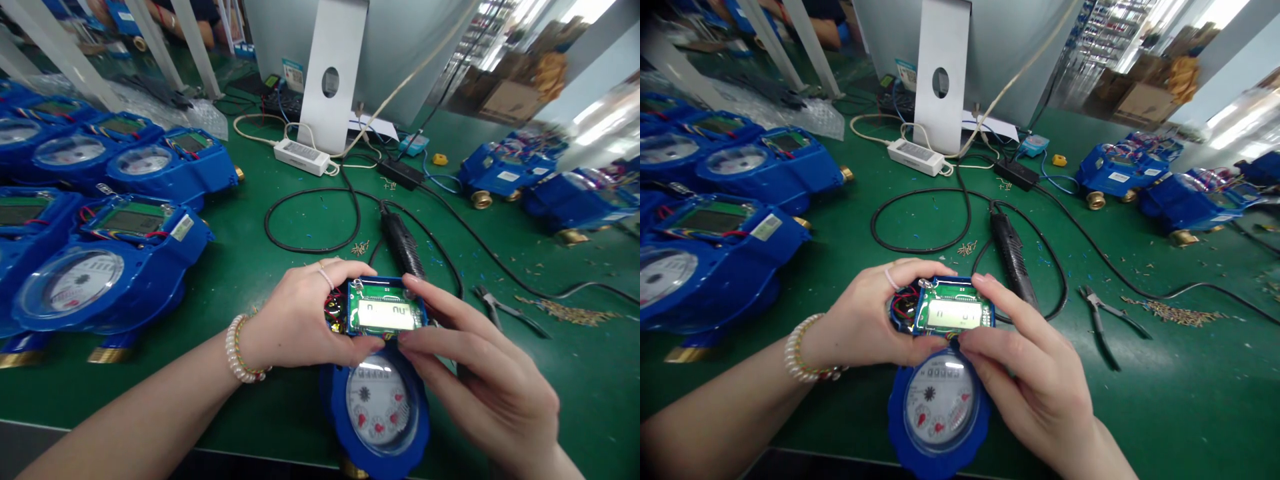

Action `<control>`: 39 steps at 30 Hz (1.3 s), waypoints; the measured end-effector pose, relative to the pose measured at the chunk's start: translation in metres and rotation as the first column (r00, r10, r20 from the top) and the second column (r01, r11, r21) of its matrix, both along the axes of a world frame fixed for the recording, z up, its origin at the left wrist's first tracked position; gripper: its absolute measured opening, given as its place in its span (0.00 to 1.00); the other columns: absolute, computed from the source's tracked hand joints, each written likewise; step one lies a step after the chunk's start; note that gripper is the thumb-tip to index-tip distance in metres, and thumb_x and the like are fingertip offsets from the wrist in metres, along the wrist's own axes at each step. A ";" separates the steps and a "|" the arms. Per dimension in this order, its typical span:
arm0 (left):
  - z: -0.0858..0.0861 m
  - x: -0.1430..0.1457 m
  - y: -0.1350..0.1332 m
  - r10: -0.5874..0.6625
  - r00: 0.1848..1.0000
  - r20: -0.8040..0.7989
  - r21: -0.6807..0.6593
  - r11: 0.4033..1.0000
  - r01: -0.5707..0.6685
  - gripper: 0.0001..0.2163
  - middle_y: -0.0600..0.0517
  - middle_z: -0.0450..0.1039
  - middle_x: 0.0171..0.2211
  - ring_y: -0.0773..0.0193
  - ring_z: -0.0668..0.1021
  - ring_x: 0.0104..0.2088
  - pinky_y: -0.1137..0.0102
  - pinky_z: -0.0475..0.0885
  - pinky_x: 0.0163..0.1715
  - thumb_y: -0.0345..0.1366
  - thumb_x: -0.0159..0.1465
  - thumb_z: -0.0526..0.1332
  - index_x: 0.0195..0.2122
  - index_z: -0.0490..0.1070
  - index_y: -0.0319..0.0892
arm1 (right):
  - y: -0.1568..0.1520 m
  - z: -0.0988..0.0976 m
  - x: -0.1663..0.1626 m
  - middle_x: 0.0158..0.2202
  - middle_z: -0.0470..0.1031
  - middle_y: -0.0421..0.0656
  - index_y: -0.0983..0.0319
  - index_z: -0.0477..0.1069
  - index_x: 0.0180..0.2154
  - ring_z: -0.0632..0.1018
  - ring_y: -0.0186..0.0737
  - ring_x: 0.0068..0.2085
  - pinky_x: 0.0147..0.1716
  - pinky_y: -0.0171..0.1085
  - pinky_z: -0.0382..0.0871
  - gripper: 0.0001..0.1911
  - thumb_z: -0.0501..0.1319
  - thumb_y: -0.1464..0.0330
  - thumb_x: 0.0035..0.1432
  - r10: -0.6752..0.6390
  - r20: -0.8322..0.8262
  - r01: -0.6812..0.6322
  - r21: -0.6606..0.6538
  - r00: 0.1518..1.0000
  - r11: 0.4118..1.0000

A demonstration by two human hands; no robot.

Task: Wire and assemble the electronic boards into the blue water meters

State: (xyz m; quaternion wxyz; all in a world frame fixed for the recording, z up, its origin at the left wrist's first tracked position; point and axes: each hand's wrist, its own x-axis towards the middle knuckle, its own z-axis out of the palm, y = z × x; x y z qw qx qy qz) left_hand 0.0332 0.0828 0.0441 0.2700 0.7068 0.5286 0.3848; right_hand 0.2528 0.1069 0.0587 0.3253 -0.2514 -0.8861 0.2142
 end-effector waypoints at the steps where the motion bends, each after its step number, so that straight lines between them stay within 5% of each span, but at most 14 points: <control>1: 0.000 0.000 0.000 0.002 1.000 0.002 0.008 1.000 -0.002 0.28 0.51 0.77 0.42 0.61 0.78 0.41 0.69 0.72 0.41 0.42 0.47 0.70 0.50 0.70 0.39 | 0.001 0.000 0.001 0.59 0.65 0.49 0.63 0.74 0.40 0.71 0.46 0.56 0.52 0.38 0.70 0.12 0.62 0.81 0.55 0.020 0.014 -0.020 0.038 1.000 0.999; 8: -0.001 -0.001 0.000 -0.018 1.000 0.022 0.031 0.999 0.018 0.29 0.50 0.77 0.43 0.62 0.79 0.41 0.70 0.72 0.42 0.42 0.47 0.71 0.50 0.70 0.38 | 0.008 0.002 0.004 0.55 0.69 0.51 0.64 0.74 0.43 0.69 0.52 0.58 0.55 0.47 0.68 0.14 0.62 0.80 0.55 0.101 0.086 -0.113 0.156 0.991 0.981; 12: -0.003 -0.004 0.003 -0.040 0.999 0.028 0.056 0.998 0.038 0.30 0.49 0.77 0.44 0.62 0.79 0.42 0.72 0.71 0.43 0.44 0.47 0.72 0.49 0.71 0.37 | 0.012 0.011 0.002 0.51 0.73 0.46 0.62 0.74 0.41 0.70 0.47 0.56 0.56 0.47 0.65 0.11 0.61 0.78 0.57 0.076 0.095 -0.081 0.050 0.993 0.995; 19: -0.001 -0.005 0.004 -0.047 0.998 0.048 0.016 0.999 0.047 0.32 0.48 0.77 0.45 0.59 0.79 0.43 0.69 0.72 0.44 0.47 0.45 0.73 0.49 0.72 0.37 | 0.029 0.047 -0.011 0.40 0.73 0.43 0.62 0.74 0.39 0.73 0.38 0.43 0.40 0.37 0.70 0.06 0.61 0.74 0.59 0.181 0.262 -0.197 0.036 0.948 0.980; 24: -0.005 -0.001 0.000 0.009 0.981 0.193 -0.075 0.997 0.006 0.31 0.49 0.78 0.44 0.57 0.80 0.41 0.66 0.74 0.43 0.46 0.45 0.74 0.50 0.71 0.41 | 0.005 0.046 -0.008 0.35 0.71 0.42 0.61 0.73 0.36 0.73 0.37 0.38 0.35 0.37 0.67 0.04 0.63 0.74 0.57 -0.094 0.098 0.088 0.061 0.991 0.994; 31: -0.016 0.003 -0.010 0.067 0.911 0.406 -0.055 0.997 -0.049 0.32 0.46 0.77 0.48 0.53 0.79 0.45 0.64 0.75 0.45 0.43 0.45 0.75 0.52 0.70 0.44 | -0.021 0.012 0.002 0.41 0.72 0.44 0.63 0.72 0.42 0.73 0.40 0.44 0.44 0.38 0.67 0.15 0.65 0.78 0.51 -0.286 -0.163 0.292 0.013 0.944 0.956; 39: -0.011 0.003 -0.009 0.021 0.977 0.212 0.178 0.982 -0.060 0.34 0.44 0.78 0.47 0.55 0.80 0.44 0.67 0.75 0.47 0.41 0.45 0.75 0.54 0.69 0.41 | 0.022 0.025 -0.002 0.62 0.61 0.49 0.61 0.54 0.63 0.65 0.48 0.61 0.59 0.45 0.62 0.38 0.66 0.61 0.55 0.004 0.161 0.008 -0.073 0.987 0.997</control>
